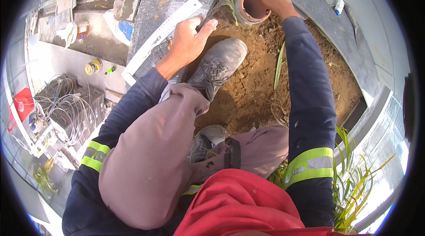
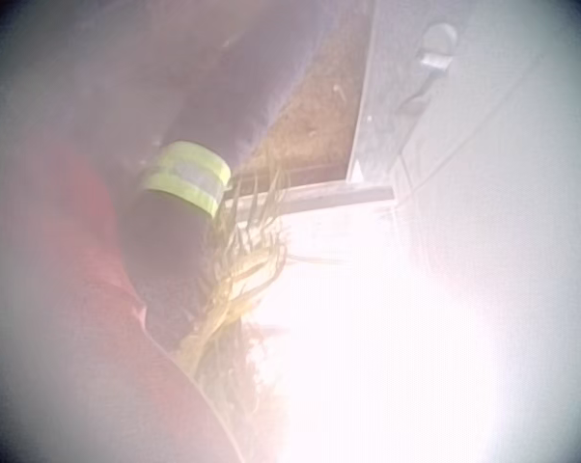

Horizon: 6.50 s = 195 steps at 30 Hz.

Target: The person measures and marks a stone slab using a square ruler and pencil, then uses a hammer and chisel to chip away at the stone. The person also uses a tape measure and a trowel to apply a substance to the stone.

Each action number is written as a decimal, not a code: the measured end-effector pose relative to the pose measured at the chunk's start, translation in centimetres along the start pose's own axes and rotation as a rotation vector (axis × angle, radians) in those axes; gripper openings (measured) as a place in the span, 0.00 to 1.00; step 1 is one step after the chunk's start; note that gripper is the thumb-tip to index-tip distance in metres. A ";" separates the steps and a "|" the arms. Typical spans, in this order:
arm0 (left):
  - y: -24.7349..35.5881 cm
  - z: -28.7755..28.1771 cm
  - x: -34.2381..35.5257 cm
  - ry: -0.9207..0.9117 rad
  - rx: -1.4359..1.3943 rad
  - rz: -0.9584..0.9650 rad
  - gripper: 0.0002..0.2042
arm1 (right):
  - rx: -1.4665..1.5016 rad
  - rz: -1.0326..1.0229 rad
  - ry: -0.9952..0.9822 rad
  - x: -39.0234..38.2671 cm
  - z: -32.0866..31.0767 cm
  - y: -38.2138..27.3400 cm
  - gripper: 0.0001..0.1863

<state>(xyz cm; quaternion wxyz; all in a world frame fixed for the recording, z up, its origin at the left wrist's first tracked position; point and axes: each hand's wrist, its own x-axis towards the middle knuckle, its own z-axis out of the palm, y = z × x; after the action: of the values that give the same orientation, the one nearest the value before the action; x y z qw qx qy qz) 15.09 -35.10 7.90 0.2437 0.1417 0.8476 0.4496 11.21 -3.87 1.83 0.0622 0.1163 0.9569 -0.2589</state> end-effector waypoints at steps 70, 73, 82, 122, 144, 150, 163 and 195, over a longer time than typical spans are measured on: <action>0.1 -0.6 0.2 0.125 -0.107 0.082 0.19 | 0.153 -0.039 -0.242 2.6 -1.7 -1.3 0.26; 0.3 -0.9 0.0 0.123 -0.112 0.049 0.20 | -0.332 -0.085 0.044 1.1 -1.1 -4.4 0.17; 0.5 -1.1 0.9 0.131 -0.089 0.059 0.20 | -0.529 -0.582 -0.279 4.3 -1.1 -3.3 0.16; -0.2 -0.3 2.4 0.189 -0.223 0.017 0.18 | -0.139 0.102 -0.233 -18.4 -4.6 2.3 0.24; 5.9 2.7 1.5 0.237 -0.318 0.146 0.16 | 0.089 0.519 -0.184 -15.9 -2.2 4.5 0.23; 4.4 3.7 2.2 0.190 -0.475 0.051 0.17 | -0.186 0.398 -0.051 -10.6 -3.9 2.3 0.19; 3.1 3.1 2.6 0.237 -0.593 -0.024 0.17 | -0.201 0.383 -0.047 -16.3 -6.2 5.4 0.18; 3.5 2.7 2.2 0.187 -0.740 -0.075 0.17 | -0.230 0.698 0.094 -18.6 2.9 7.4 0.28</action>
<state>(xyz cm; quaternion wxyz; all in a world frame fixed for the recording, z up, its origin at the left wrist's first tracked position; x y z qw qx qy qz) 14.81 -30.30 8.85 0.2164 -0.0285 0.6512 0.7268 31.17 -2.67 -0.86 0.1155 0.4395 0.8843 -0.1074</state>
